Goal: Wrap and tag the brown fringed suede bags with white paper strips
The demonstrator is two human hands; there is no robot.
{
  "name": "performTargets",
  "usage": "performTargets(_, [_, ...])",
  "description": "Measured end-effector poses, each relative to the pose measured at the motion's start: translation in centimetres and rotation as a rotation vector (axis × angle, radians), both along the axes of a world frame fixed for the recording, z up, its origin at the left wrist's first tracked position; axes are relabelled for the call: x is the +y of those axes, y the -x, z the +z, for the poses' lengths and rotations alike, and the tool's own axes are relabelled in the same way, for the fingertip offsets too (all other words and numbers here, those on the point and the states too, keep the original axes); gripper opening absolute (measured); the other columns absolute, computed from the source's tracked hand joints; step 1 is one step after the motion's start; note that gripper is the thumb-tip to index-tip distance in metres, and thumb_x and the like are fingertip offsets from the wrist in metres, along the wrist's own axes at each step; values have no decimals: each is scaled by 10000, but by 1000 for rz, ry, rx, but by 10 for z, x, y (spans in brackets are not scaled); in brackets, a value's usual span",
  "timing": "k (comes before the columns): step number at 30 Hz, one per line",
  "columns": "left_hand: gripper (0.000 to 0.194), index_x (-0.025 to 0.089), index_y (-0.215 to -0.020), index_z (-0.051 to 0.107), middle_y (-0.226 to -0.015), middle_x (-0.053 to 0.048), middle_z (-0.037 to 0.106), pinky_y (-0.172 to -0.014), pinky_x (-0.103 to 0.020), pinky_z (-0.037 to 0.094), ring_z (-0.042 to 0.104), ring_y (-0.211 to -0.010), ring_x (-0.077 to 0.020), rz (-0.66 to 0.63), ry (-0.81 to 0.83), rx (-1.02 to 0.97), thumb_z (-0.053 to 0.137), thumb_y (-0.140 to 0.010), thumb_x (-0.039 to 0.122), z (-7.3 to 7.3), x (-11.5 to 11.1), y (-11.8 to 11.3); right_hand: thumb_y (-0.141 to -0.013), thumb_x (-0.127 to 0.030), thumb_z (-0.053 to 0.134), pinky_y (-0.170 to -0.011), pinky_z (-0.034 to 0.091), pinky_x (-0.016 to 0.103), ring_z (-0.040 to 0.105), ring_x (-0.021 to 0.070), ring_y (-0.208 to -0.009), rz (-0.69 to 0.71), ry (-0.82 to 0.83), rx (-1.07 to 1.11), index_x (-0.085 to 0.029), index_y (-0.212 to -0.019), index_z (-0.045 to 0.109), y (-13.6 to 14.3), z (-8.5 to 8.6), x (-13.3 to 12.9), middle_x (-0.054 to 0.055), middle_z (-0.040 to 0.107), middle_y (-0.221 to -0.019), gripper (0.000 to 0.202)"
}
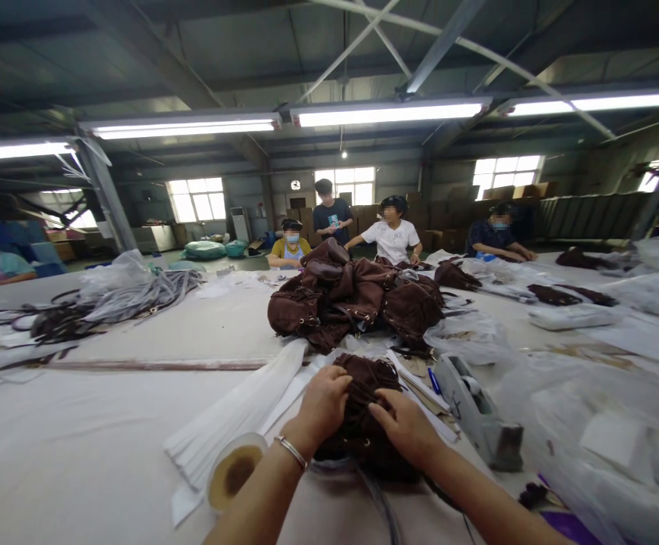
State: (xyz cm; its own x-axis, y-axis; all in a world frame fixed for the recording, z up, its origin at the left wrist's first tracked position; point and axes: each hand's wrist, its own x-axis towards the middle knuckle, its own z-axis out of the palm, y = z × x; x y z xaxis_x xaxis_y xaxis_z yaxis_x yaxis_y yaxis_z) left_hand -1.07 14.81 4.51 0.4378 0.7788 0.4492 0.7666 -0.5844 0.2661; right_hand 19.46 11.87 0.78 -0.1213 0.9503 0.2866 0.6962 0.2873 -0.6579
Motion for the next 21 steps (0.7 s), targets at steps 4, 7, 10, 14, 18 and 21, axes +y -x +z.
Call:
performTargets(4, [674, 235, -1371, 565, -1490, -110, 500, -1140, -436, 373, 447, -1369, -302, -282, 137, 147, 697, -717, 138, 4, 21, -12, -818, -224, 578, -854, 494, 376, 660, 259, -938, 57, -31, 15, -185, -1036, 672, 22, 2, -11, 89, 716, -998, 240])
performTargets(7, [955, 223, -1502, 401, -1545, -167, 418, -1097, -466, 410, 467, -1350, -362, -367, 269, 257, 789, -629, 241, 5, 30, -14, -819, -142, 530, -851, 499, 352, 657, 233, -937, 111, -175, 67, -201, -1018, 637, 20, -12, -22, 77, 703, -992, 234])
performTargets(10, [1043, 189, -1513, 383, -1406, -203, 557, -1016, -521, 455, 566, -1203, -407, -341, 305, 347, 828, -586, 364, 6, 30, -12, -837, -124, 508, -796, 509, 334, 657, 223, -890, 137, -249, 96, -206, -997, 611, 8, -30, -33, 70, 689, -942, 207])
performTargets(14, [797, 228, -1380, 565, -1128, -144, 708, -884, -468, 507, 634, -1022, -372, -323, 332, 419, 774, -620, 349, 8, 19, -5, -851, -126, 506, -769, 515, 324, 659, 219, -864, 97, -230, 136, -209, -979, 598, -2, -40, -42, 58, 681, -910, 178])
performTargets(18, [529, 309, -1119, 724, -909, -63, 735, -884, -415, 480, 636, -975, -323, -354, 312, 453, 741, -593, 251, 7, 6, 3, -851, -148, 519, -779, 515, 338, 656, 224, -856, 69, -205, 155, -204, -974, 610, -1, -38, -43, 60, 683, -905, 163])
performTargets(21, [374, 317, -976, 765, -821, -44, 738, -875, -409, 469, 637, -927, -302, -342, 296, 499, 710, -619, 222, 6, -1, 9, -844, -159, 528, -792, 515, 347, 655, 227, -863, 56, -194, 166, -197, -967, 621, 2, -35, -42, 64, 686, -908, 159])
